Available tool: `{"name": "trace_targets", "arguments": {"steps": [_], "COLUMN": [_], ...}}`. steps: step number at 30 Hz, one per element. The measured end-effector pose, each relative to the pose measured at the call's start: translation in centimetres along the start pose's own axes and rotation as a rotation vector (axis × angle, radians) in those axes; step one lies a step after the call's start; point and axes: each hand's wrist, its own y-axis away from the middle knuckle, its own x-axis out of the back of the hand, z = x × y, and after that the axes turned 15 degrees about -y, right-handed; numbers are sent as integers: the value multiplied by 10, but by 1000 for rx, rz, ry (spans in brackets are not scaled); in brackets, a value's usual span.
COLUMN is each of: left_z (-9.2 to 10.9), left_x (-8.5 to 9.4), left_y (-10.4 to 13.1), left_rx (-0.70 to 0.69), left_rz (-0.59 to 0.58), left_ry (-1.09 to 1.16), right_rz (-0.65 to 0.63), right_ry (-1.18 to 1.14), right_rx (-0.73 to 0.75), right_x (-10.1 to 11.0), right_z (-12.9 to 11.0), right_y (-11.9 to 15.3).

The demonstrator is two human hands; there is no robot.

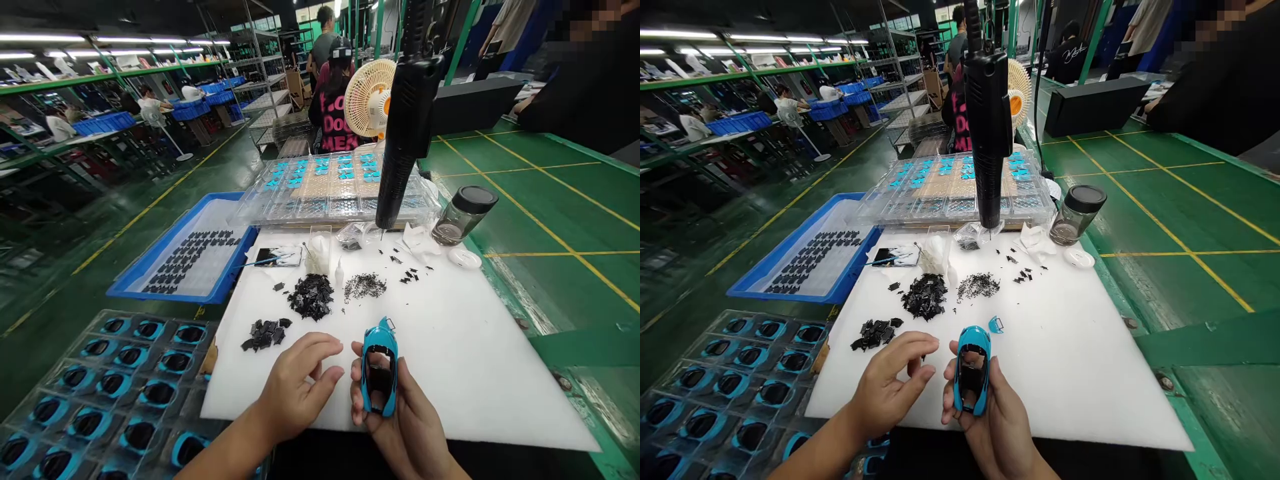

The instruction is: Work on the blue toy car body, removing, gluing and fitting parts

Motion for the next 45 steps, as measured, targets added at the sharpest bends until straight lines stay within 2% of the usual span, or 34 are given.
{"name": "trace_targets", "arguments": {"steps": [4,7,10,13,19,24,33,39,45], "left_z": [14,24,31,36,45,50,57,59,51], "left_x": [2,3,2,2,7,12,17,15,4], "left_y": [-16,-25,-26,-19,1,12,34,39,37], "left_rx": [158,342,432,440,371,345,456,448,425], "left_rz": [10,-179,-388,-436,-308,-272,-323,-349,-390], "left_ry": [195,449,709,836,653,523,619,508,589], "right_rz": [11,-29,-58,-75,-102,-140,-219,-176,-125], "right_ry": [39,65,85,107,174,225,269,300,478], "right_rx": [-28,-52,-57,-40,-17,-37,-21,-44,27], "right_x": [-4,-2,3,8,18,23,31,40,46], "right_z": [8,15,20,26,36,40,59,63,55], "right_y": [7,14,20,27,39,43,47,56,55]}}
